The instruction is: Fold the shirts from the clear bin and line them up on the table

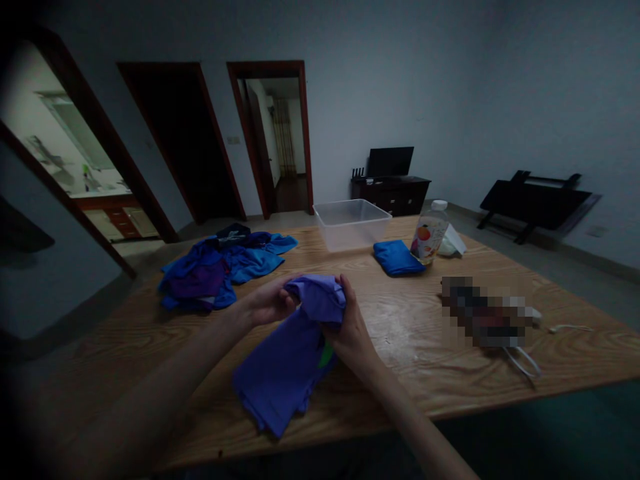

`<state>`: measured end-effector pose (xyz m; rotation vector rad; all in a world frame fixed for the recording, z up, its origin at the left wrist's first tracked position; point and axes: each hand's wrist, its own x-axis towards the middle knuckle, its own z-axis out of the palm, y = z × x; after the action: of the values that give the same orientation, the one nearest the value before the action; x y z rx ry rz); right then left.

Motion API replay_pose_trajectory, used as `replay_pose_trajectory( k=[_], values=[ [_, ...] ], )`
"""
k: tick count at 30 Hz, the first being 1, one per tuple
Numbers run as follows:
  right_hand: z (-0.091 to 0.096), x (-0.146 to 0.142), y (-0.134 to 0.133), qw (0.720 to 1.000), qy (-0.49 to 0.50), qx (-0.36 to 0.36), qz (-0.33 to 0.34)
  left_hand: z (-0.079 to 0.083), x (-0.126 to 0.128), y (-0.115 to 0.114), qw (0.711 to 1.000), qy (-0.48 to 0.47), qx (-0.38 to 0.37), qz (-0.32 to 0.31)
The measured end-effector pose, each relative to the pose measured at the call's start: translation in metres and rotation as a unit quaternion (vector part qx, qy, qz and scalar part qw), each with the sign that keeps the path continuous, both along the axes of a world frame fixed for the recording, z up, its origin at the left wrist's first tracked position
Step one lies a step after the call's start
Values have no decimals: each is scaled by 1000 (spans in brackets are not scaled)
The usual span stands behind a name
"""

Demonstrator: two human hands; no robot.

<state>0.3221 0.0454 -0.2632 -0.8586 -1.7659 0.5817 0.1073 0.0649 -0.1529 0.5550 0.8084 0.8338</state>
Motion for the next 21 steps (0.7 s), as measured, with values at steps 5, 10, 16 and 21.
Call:
replay_pose_trajectory(
  k=[5, 10, 16, 21],
  values=[
    [12, 1, 11, 996, 81, 28, 5, 0, -4, -9, 995, -58, -84, -4],
    [33, 7, -1, 991, 98, -5, 88, -8, -15, -15, 997, 48, -7, -52],
    [9, -2, -39, 989, -46, 29, 138, -45, -51, -56, 904, 389, 169, -61],
    [-15, -20, -87, 945, -236, 71, 217, -90, -83, -103, 846, 499, 184, -35]
  ],
)
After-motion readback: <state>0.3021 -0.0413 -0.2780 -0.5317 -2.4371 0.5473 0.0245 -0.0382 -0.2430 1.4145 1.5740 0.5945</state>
